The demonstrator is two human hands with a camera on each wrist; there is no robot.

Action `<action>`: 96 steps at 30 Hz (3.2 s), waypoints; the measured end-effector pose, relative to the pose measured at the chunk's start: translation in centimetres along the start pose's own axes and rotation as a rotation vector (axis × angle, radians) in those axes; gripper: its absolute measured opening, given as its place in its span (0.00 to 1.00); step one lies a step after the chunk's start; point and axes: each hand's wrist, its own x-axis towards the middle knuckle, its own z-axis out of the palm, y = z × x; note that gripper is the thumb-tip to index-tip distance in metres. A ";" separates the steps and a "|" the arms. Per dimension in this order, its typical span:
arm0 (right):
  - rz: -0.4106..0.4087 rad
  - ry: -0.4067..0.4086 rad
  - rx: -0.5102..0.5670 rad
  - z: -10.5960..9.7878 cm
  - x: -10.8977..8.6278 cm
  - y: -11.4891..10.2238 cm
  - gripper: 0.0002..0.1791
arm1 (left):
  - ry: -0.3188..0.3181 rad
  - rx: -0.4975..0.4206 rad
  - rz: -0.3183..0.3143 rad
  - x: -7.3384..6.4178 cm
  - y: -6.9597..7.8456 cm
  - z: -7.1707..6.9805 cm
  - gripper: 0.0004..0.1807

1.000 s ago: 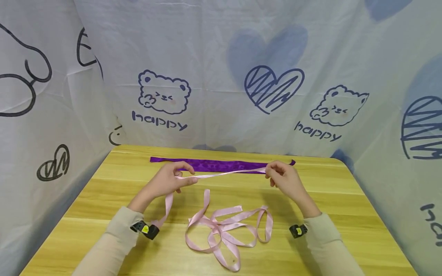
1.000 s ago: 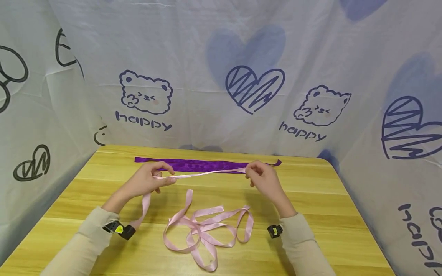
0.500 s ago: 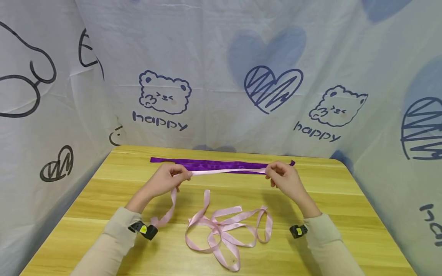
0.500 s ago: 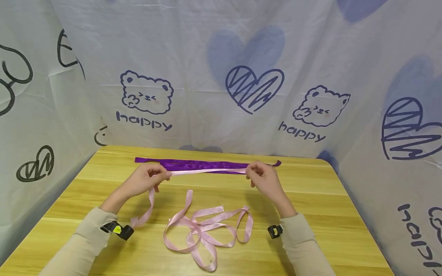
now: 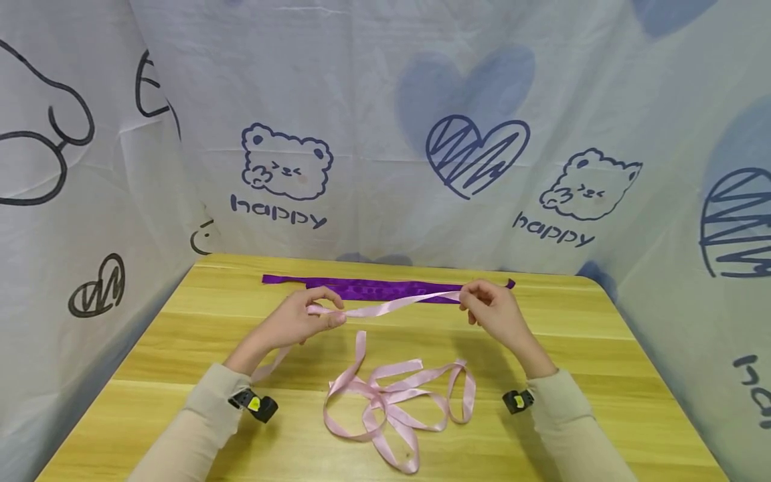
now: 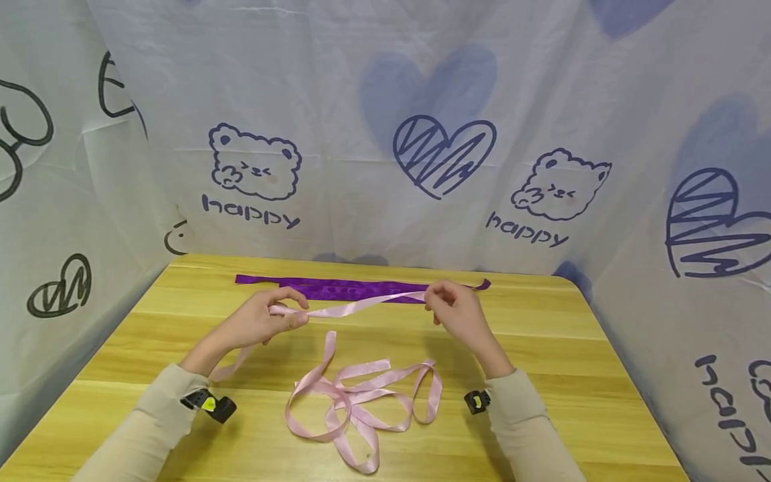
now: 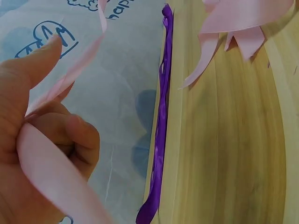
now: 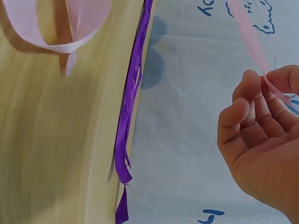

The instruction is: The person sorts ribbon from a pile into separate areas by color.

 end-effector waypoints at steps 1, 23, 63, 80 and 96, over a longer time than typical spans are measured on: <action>-0.002 0.001 -0.001 0.0 0.0 0.1 0.10 | -0.004 -0.006 0.003 0.0 0.0 0.0 0.14; -0.060 -0.039 0.063 1.3 -0.4 0.5 0.10 | 0.038 -0.026 0.098 0.5 0.2 0.8 0.13; -0.069 -0.425 0.298 9.5 1.0 -5.4 0.05 | -0.071 -0.095 0.185 1.4 4.0 4.5 0.10; -0.084 -0.397 0.316 8.2 1.7 -5.9 0.11 | -0.077 -0.117 0.185 1.1 4.5 3.4 0.09; -0.073 -0.313 0.308 8.7 1.7 -6.5 0.11 | -0.141 -0.154 0.189 1.5 5.3 3.8 0.17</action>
